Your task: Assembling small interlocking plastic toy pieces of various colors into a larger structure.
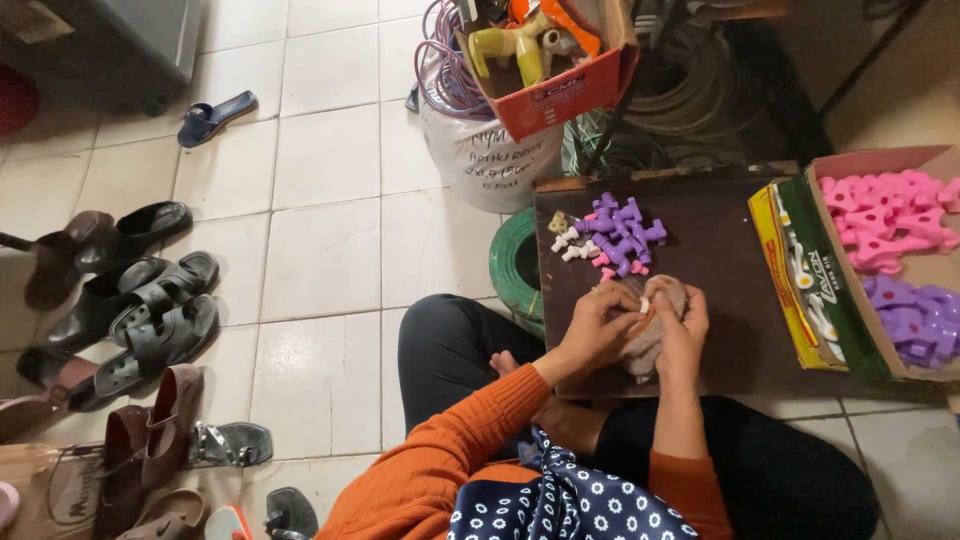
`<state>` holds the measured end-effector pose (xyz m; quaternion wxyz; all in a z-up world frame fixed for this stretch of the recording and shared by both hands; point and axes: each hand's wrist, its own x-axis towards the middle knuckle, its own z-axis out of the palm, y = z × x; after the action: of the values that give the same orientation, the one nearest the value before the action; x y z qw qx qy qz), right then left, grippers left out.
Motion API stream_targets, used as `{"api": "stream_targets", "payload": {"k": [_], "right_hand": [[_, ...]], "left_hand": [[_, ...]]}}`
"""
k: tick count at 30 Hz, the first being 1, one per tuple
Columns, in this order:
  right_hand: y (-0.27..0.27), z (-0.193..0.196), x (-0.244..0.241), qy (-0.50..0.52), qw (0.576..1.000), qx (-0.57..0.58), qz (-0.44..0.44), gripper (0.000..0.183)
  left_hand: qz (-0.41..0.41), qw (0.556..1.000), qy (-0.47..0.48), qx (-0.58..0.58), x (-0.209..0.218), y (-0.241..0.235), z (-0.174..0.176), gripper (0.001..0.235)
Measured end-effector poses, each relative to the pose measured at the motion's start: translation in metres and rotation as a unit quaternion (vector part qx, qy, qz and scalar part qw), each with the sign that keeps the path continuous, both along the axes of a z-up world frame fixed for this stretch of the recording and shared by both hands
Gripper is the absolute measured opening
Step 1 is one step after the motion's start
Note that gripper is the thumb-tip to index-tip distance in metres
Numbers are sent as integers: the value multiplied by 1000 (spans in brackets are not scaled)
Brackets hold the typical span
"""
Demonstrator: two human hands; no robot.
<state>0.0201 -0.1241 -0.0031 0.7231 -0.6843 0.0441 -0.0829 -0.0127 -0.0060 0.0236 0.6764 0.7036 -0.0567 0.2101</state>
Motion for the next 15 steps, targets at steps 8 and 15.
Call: {"api": "stream_targets", "payload": {"k": [8, 15], "right_hand": [[-2, 27, -11, -76, 992, -99, -7, 25], [-6, 27, -3, -167, 954, -209, 136, 26]], "left_hand": [[53, 982, 119, -133, 5, 4, -10, 17], [-25, 897, 285, -337, 21, 9, -30, 17]]}}
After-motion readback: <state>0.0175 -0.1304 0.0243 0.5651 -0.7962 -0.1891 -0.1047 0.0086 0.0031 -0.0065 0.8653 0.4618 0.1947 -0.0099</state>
